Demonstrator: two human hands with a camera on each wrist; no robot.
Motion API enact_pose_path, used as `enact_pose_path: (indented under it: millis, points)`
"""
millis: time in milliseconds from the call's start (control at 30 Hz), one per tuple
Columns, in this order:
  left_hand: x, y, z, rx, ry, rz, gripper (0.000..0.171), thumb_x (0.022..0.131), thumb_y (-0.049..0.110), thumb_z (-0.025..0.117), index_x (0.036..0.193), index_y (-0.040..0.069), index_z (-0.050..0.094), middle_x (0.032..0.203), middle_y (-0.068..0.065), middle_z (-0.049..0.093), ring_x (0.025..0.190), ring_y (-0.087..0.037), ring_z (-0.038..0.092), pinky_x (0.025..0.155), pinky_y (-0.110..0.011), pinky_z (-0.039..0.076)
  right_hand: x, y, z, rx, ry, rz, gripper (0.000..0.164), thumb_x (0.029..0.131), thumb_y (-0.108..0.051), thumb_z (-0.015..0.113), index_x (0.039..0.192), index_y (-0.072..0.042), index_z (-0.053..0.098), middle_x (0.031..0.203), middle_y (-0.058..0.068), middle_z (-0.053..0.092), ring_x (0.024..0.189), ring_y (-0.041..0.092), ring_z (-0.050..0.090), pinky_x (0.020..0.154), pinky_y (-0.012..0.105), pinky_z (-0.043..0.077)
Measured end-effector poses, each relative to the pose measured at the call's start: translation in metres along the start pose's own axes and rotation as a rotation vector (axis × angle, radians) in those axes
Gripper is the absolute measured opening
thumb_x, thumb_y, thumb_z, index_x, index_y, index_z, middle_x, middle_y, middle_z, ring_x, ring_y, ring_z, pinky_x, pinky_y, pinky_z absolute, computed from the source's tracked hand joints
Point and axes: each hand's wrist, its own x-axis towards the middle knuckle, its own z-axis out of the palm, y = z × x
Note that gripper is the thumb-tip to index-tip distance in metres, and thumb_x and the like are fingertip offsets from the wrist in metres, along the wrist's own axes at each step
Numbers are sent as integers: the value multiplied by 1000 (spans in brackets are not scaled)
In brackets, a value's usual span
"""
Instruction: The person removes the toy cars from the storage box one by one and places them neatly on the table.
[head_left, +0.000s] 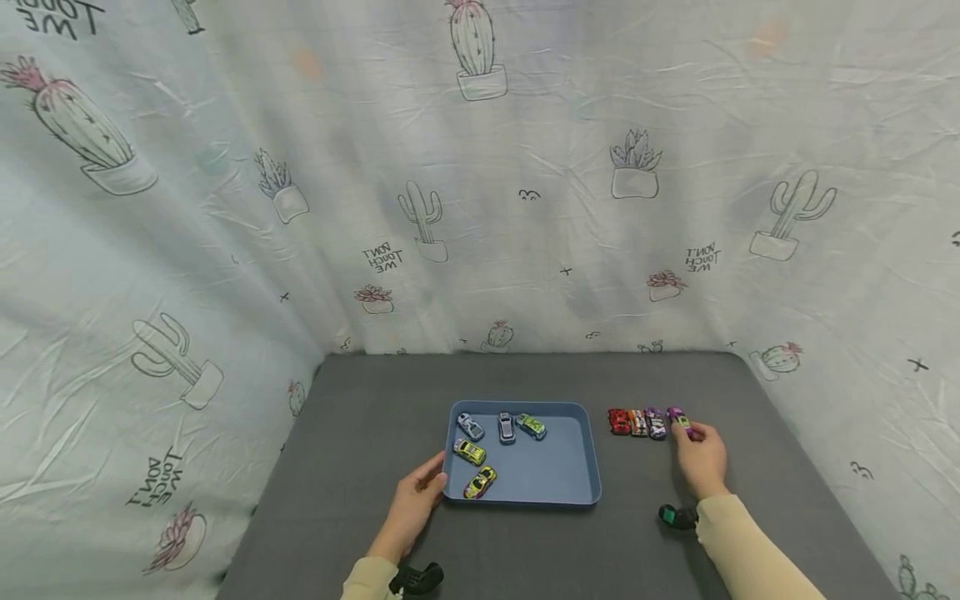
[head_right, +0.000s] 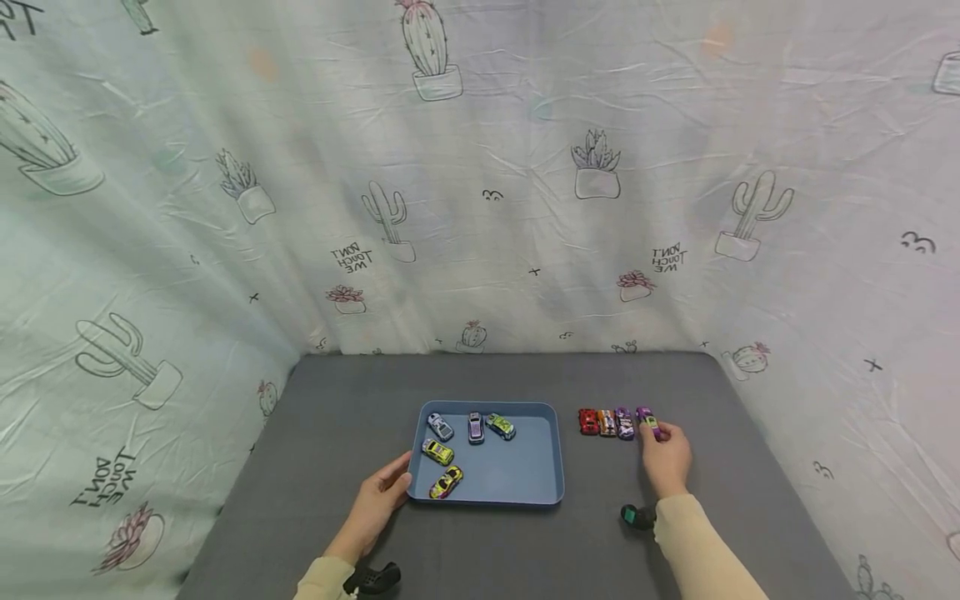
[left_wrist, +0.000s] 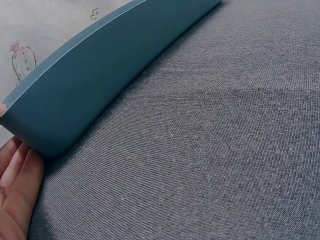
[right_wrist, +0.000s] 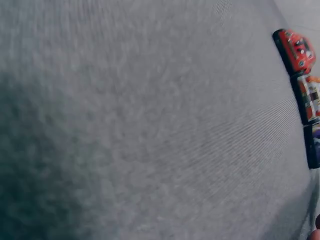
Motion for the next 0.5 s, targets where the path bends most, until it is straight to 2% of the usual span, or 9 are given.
enact_pose_path:
  millis: [133, 233, 367, 500]
  points:
    - [0, 0, 2, 3, 6, 5, 43, 101, 18, 54, 144, 14, 48, 143, -15, 47, 129, -31, 46, 100, -40, 46, 4, 4, 2, -20, -2, 17, 56, 100, -35, 51, 131, 11, 45, 120, 29, 49, 108, 41, 47, 87, 53, 42]
    - [0, 0, 3, -1, 4, 6, 43, 101, 17, 54, 144, 14, 48, 143, -15, 47, 129, -31, 47, 100, -39, 46, 5, 4, 4, -22, 4, 23, 55, 99, -34, 52, 130, 11, 45, 121, 30, 50, 109, 42, 48, 89, 55, 43]
    - [-1, 0, 3, 0, -1, 7, 43, 101, 17, 53, 144, 13, 48, 143, -15, 47, 129, -31, 47, 100, -39, 46, 6, 6, 5, -10, 9, 18, 55, 98, -34, 54, 129, 11, 47, 120, 30, 51, 108, 42, 49, 89, 54, 43]
    - [-1, 0, 1, 7, 4, 1, 44, 101, 18, 54, 144, 14, 48, 143, -15, 48, 128, -31, 48, 99, -39, 47, 7, 7, 6, -13, -2, -15, 52, 100, -34, 50, 127, 10, 49, 117, 28, 53, 106, 39, 50, 85, 49, 45]
